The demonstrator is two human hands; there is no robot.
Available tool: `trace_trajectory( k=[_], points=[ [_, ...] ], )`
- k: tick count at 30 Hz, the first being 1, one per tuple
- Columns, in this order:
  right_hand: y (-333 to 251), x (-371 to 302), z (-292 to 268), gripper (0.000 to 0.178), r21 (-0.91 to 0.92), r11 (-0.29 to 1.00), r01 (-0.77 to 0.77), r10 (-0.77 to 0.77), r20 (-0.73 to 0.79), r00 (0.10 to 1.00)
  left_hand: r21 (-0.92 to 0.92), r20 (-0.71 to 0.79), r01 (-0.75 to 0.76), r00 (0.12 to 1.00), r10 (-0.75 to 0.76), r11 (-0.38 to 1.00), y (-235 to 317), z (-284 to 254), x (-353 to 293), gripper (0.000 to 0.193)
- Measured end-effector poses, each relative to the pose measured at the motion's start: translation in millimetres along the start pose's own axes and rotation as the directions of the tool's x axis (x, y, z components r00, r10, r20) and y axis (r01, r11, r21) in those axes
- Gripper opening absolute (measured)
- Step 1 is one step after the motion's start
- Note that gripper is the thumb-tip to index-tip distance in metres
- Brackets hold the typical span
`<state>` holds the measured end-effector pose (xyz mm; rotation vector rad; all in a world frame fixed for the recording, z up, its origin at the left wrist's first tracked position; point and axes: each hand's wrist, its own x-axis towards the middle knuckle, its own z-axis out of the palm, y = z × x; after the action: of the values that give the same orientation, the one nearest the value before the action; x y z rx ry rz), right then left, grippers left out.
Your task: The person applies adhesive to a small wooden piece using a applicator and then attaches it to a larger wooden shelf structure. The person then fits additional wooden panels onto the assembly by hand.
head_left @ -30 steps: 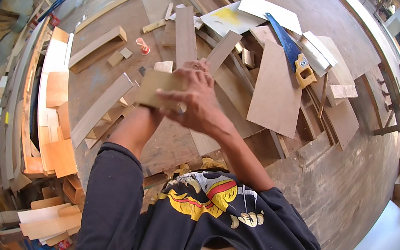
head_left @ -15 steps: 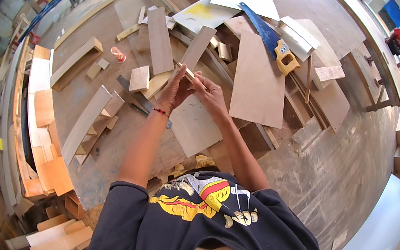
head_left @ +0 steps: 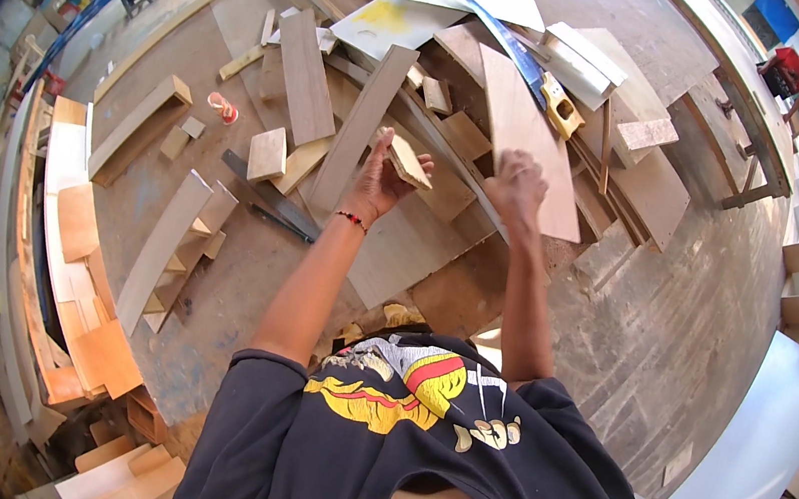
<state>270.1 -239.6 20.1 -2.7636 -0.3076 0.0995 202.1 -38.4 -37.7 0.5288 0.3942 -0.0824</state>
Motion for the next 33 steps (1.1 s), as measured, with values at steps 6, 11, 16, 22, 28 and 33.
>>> trace_trajectory(
  k=[6,11,16,22,28,33],
  points=[
    [20,22,-40,0.020,-0.001,0.996,0.091,-0.091,0.053,0.994,0.087,0.039,0.013,0.999,-0.017,0.996,-16,31,8,0.073],
    [14,7,-4,0.033,0.012,0.993,0.113,-0.112,-0.104,0.988,0.064,0.016,0.043,0.999,-0.044,0.997,-20,17,11,0.061],
    [1,-1,36,0.042,-0.014,0.998,0.069,-0.071,-0.159,0.985,-0.008,-0.057,0.000,0.998,-0.001,1.000,-10,-24,-8,0.057],
    [-51,1,59,0.020,0.443,0.836,0.324,-0.202,-0.300,0.932,-0.042,-0.189,-0.105,0.977,0.095,0.994,4,-65,-27,0.049],
    [-172,-17,148,0.019,0.548,0.799,0.248,-0.325,0.047,0.944,0.038,-0.336,-0.291,0.897,0.287,0.956,47,-102,-99,0.053],
    [-204,-24,157,0.027,0.612,0.717,0.334,-0.278,-0.187,0.942,0.026,-0.264,-0.307,0.916,0.303,0.951,63,-98,-94,0.055]
  ],
)
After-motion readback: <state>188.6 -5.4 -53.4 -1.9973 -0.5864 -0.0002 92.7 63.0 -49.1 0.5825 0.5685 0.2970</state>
